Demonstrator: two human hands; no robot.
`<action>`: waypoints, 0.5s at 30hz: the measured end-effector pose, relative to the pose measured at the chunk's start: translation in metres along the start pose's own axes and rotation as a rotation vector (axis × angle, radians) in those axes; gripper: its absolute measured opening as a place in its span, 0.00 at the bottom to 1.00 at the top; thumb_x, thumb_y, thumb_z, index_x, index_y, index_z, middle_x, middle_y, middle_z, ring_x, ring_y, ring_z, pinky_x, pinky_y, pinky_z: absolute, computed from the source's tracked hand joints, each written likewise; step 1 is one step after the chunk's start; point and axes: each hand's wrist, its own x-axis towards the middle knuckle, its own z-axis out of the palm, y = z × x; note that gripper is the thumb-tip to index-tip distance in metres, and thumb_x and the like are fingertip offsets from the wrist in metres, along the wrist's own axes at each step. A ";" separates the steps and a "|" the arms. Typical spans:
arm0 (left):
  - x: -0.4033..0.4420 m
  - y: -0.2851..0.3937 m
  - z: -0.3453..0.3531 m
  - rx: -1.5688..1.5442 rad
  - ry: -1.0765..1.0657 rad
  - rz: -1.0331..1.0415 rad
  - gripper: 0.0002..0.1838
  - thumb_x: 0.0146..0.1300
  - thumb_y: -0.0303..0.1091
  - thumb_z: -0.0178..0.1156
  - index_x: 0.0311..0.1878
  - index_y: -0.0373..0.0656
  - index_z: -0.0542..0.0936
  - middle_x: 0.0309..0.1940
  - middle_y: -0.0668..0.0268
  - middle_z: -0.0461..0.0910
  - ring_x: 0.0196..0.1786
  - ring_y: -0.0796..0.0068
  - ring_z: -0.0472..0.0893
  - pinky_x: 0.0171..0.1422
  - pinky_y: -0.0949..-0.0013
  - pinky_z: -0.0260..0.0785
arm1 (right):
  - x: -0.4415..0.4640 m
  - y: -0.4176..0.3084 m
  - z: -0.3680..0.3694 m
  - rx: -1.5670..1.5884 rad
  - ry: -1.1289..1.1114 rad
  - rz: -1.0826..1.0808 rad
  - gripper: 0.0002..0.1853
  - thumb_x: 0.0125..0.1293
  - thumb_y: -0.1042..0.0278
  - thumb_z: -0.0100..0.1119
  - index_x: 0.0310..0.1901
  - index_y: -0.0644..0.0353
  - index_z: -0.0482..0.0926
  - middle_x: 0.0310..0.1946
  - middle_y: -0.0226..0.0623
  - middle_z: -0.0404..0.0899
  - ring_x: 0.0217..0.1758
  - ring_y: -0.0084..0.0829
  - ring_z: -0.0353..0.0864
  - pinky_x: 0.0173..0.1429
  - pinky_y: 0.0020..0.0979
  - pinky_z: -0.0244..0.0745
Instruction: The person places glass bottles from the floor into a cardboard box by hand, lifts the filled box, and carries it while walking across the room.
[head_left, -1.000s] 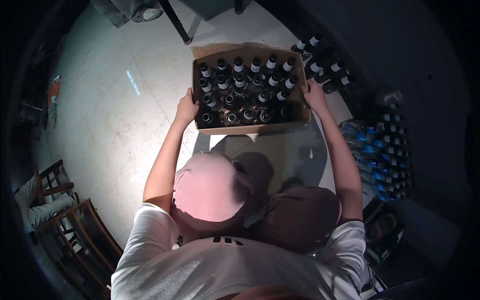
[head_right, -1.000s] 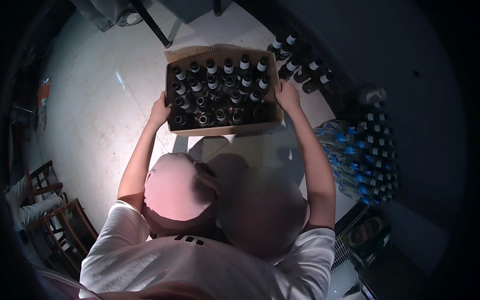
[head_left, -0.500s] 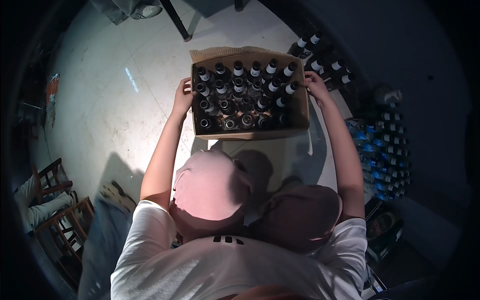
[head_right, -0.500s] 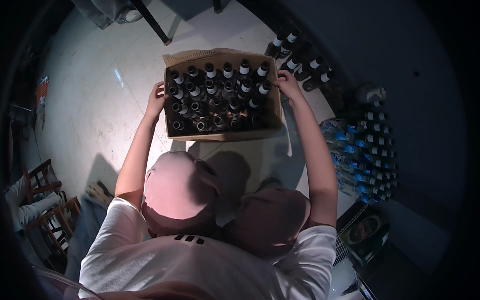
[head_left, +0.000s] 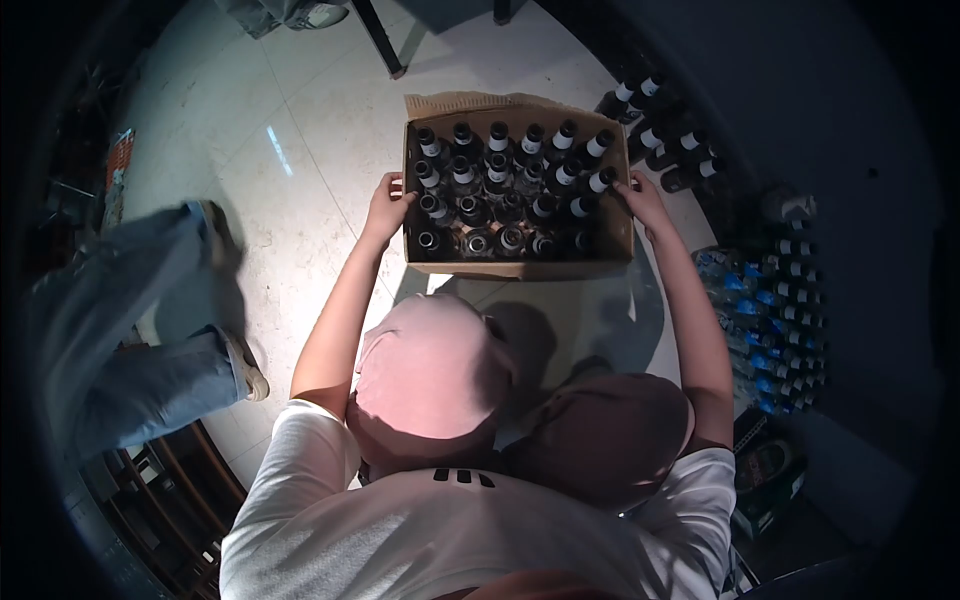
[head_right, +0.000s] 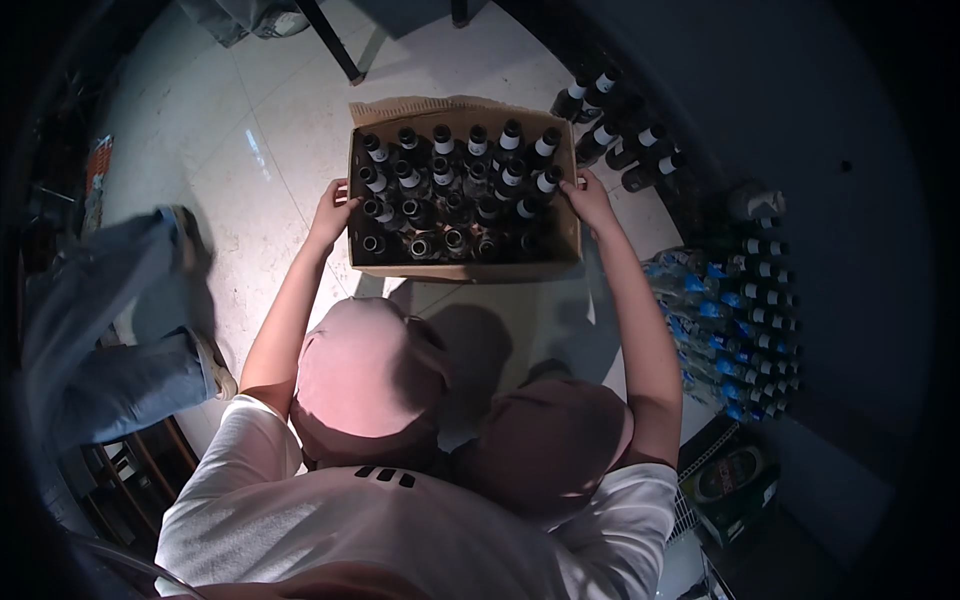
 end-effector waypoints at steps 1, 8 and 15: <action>-0.001 -0.002 0.000 0.000 -0.002 -0.001 0.24 0.57 0.25 0.59 0.58 0.41 0.69 0.45 0.60 0.76 0.42 0.70 0.78 0.42 0.70 0.73 | -0.004 0.000 0.001 -0.001 0.001 0.002 0.18 0.60 0.67 0.60 0.51 0.60 0.73 0.32 0.33 0.79 0.38 0.24 0.77 0.43 0.26 0.71; 0.005 -0.021 0.002 -0.312 -0.153 -0.205 0.37 0.57 0.38 0.58 0.68 0.41 0.56 0.54 0.54 0.71 0.52 0.66 0.75 0.50 0.64 0.70 | -0.019 0.004 -0.005 0.239 -0.133 0.206 0.33 0.59 0.57 0.60 0.64 0.57 0.61 0.49 0.41 0.77 0.51 0.30 0.77 0.50 0.28 0.72; 0.021 -0.055 -0.003 -0.363 -0.249 -0.179 0.53 0.50 0.52 0.62 0.73 0.43 0.44 0.67 0.48 0.58 0.71 0.55 0.54 0.72 0.44 0.33 | -0.021 0.013 -0.003 0.327 -0.076 0.102 0.37 0.55 0.55 0.64 0.62 0.62 0.60 0.45 0.41 0.77 0.49 0.31 0.77 0.47 0.30 0.72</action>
